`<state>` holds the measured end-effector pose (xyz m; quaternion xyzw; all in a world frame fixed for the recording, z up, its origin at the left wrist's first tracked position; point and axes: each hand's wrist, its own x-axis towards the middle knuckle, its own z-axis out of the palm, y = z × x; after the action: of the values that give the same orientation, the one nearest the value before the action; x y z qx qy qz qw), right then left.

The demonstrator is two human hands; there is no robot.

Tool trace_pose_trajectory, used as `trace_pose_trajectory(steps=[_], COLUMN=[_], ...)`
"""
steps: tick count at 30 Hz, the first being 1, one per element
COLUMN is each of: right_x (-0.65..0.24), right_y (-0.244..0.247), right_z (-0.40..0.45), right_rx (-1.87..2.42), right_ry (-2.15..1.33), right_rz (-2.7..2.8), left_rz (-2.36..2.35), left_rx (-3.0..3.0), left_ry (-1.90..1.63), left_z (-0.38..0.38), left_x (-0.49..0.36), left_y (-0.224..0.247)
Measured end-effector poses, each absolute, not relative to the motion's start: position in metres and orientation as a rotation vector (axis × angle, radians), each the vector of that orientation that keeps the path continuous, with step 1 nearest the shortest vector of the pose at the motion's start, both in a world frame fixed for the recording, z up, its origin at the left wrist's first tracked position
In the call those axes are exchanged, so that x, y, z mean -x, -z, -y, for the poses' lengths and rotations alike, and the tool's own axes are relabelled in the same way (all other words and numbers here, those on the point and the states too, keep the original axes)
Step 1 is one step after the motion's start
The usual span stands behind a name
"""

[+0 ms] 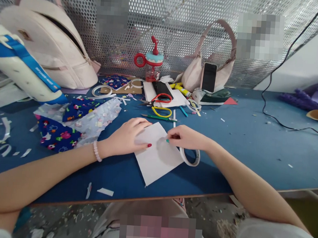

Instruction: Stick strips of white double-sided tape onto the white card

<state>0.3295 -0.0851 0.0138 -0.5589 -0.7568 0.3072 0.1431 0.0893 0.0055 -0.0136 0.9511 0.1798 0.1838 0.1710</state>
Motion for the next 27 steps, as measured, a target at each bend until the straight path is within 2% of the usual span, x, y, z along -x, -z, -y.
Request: trace_pose_trajectory(steps=[4, 6, 10, 13, 20, 27], right_x=[-0.328, -0.325, -0.320, -0.318, -0.314, -0.319], right_y=[-0.018, -0.019, -0.018, -0.016, -0.018, -0.024], right_z=[0.090, 0.093, 0.096, 0.097, 0.097, 0.095], right_rx=[1.325, 1.213, 1.128, 1.113, 1.207, 1.459], right_ry=[-0.646, -0.494, -0.304, -0.238, -0.152, -0.283], right_rz=[1.987, 1.918, 1.840, 1.829, 1.797, 1.698], left_rz=[-0.726, -0.676, -0.373, -0.416, -0.571, -0.505], left_rx=[-2.169, -1.873, -1.781, -1.949, -2.081, -2.163], left_ry=[-0.986, -1.121, -0.850, -0.707, -0.726, -0.736], left_z=[-0.016, -0.018, -0.009, 0.009, 0.028, 0.016], left_x=[-0.086, -0.083, -0.078, -0.078, -0.084, -0.077], left_y=[0.005, -0.002, -0.014, -0.014, -0.003, -0.007])
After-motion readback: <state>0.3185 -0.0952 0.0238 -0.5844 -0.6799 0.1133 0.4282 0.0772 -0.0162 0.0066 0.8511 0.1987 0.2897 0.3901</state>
